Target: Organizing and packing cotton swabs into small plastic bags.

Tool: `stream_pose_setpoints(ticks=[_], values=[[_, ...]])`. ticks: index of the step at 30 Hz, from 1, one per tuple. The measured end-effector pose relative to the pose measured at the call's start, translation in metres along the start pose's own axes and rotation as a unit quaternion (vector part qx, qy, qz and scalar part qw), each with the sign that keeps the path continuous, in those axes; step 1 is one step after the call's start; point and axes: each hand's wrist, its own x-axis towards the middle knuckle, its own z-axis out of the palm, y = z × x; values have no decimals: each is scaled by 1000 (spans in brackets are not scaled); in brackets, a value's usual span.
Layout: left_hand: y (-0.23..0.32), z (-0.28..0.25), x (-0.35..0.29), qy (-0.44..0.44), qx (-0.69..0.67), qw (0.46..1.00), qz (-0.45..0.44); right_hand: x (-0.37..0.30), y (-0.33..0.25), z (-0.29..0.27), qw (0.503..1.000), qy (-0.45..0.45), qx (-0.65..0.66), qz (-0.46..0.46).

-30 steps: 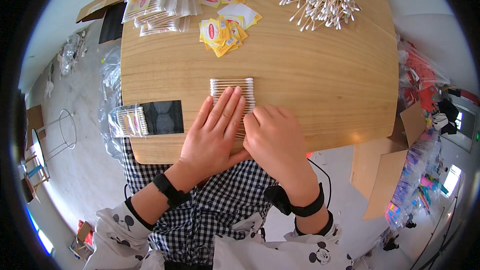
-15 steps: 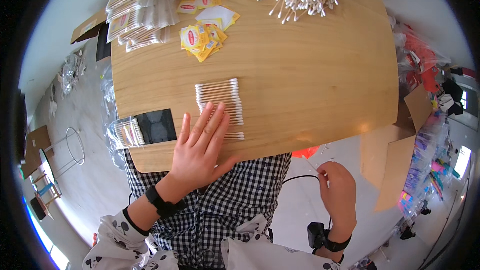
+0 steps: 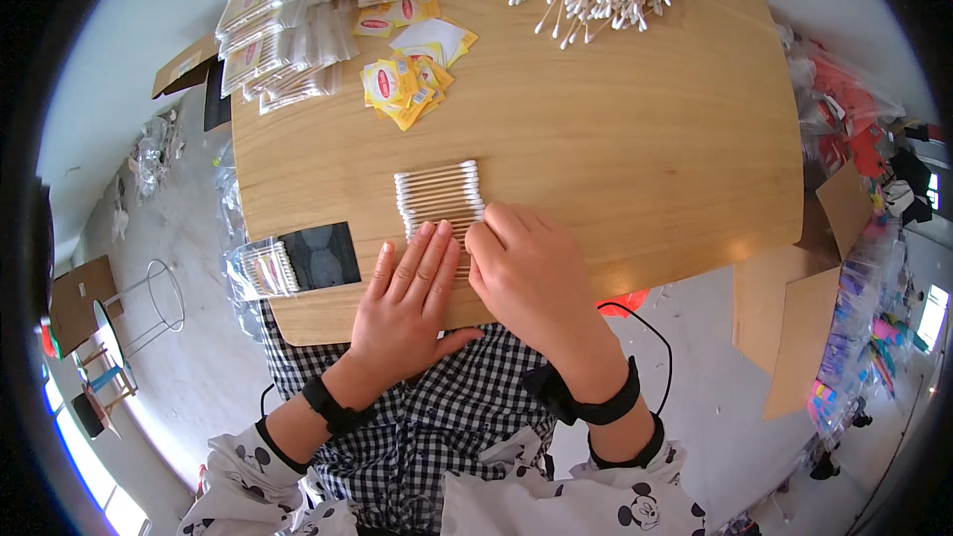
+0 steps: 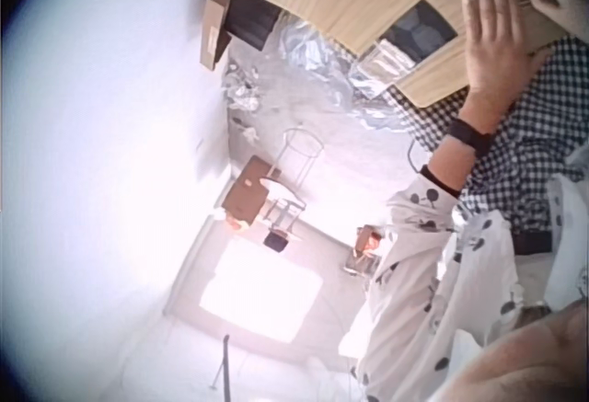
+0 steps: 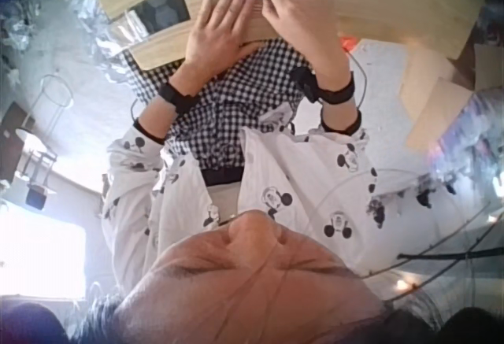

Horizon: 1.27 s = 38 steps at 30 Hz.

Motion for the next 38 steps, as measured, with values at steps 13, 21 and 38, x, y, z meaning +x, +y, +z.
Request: stream_pose_setpoints(ticks=[13, 21, 38], values=[[-1, 0, -1, -1, -5, 1000, 0, -77, 13, -79, 971, -90, -21, 223], [-1, 1, -2, 25, -65, 997, -21, -104, 25, -92, 964, -45, -45, 257], [-9, -7, 45, 20, -16, 998, -55, -13, 32, 22, 946, 201, 244, 70]])
